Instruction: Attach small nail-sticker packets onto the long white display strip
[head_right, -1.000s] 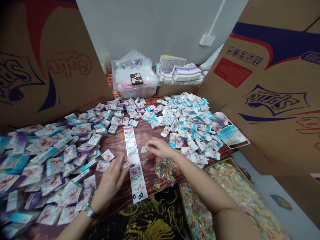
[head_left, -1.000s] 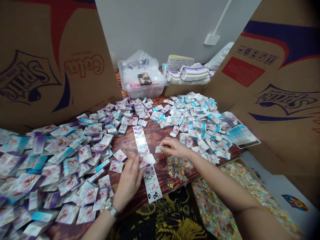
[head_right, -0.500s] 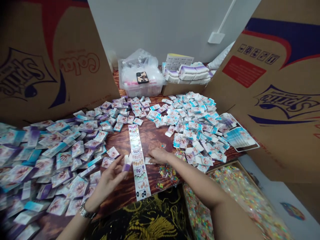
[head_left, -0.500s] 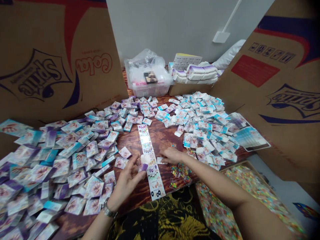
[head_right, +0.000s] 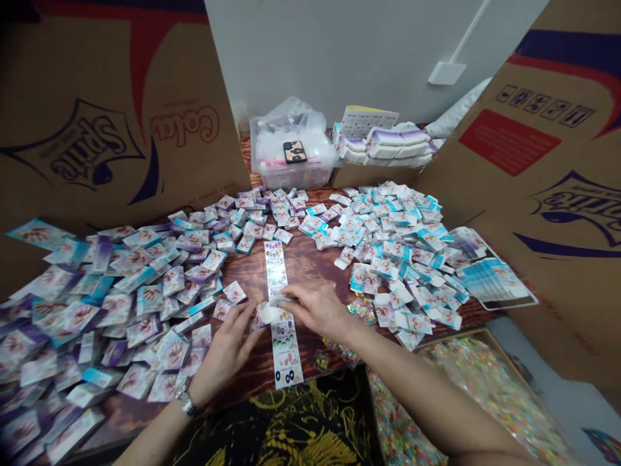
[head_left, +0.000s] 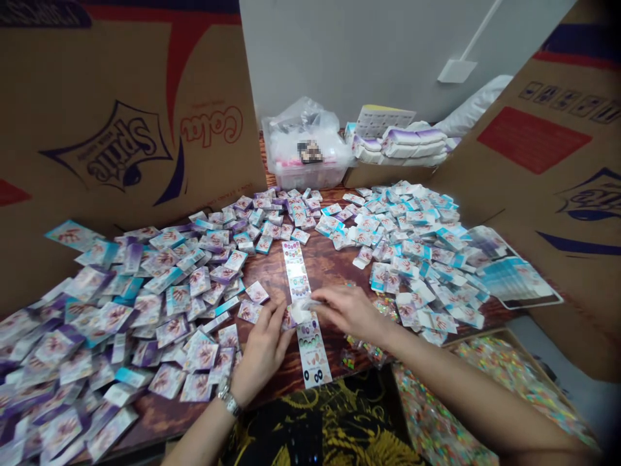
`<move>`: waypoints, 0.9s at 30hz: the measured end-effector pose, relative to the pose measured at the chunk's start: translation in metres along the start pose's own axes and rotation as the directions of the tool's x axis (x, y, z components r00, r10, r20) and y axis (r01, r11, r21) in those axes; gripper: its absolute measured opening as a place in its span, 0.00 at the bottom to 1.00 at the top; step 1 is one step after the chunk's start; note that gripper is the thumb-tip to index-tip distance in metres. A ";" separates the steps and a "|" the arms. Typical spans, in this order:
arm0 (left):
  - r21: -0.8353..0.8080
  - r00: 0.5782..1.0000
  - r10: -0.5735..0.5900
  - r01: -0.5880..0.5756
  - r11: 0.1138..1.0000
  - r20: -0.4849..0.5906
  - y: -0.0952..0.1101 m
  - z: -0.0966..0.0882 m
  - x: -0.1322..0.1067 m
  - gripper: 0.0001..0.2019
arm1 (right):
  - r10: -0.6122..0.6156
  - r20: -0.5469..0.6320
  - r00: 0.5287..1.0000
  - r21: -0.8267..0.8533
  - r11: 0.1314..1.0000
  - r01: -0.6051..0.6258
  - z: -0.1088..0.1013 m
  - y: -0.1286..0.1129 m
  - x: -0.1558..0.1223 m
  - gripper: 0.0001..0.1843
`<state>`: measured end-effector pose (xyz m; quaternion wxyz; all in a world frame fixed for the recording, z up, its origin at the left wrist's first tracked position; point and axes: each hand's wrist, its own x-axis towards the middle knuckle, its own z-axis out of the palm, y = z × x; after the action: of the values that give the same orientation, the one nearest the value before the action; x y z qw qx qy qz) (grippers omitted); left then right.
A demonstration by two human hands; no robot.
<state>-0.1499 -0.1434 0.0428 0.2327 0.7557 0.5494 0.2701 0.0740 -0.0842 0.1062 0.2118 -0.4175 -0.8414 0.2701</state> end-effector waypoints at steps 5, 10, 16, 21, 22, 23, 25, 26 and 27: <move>0.040 0.999 0.032 -0.033 0.999 0.011 0.007 -0.004 -0.002 0.22 | -0.146 0.098 0.984 -0.280 0.945 0.168 0.022 -0.008 -0.003 0.13; 0.064 0.997 0.041 -0.045 0.997 0.065 0.018 -0.012 -0.002 0.20 | -0.331 0.195 0.923 -0.293 0.879 0.377 0.022 -0.012 -0.004 0.13; 0.103 0.996 0.062 -0.069 0.992 0.065 0.024 -0.013 0.000 0.19 | -0.387 0.217 0.896 -0.216 0.876 0.430 0.026 -0.009 -0.002 0.13; 0.126 0.996 0.034 -0.045 0.991 0.084 0.023 -0.011 -0.001 0.20 | -0.264 0.075 0.962 0.021 0.965 0.263 0.028 -0.014 -0.004 0.13; 0.128 0.996 0.036 -0.045 0.991 0.076 0.022 -0.009 -0.001 0.20 | -0.214 0.046 0.976 0.093 0.973 0.210 0.028 -0.017 -0.004 0.12; 0.127 0.997 0.038 -0.046 0.991 0.063 0.022 -0.008 -0.001 0.21 | -0.159 0.017 0.987 0.159 0.975 0.155 0.029 -0.019 -0.004 0.11; 0.118 0.999 0.041 -0.045 0.992 0.030 0.021 -0.005 -0.002 0.22 | -0.037 -0.062 0.997 0.260 0.964 0.052 0.033 -0.022 -0.005 0.09; 0.111 0.999 0.041 -0.042 0.993 0.017 0.021 -0.004 -0.003 0.22 | 0.025 -0.109 0.994 0.296 0.955 0.008 0.037 -0.022 -0.005 0.08; 0.107 0.999 0.039 -0.039 0.994 0.004 0.021 -0.003 -0.003 0.23 | 0.083 -0.154 0.985 0.327 0.945 -0.028 0.041 -0.021 -0.006 0.08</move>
<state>-0.1380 -0.1521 0.0578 0.1872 0.7780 0.5478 0.2441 0.0406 -0.1110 0.0876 0.3391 -0.4216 -0.7529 0.3746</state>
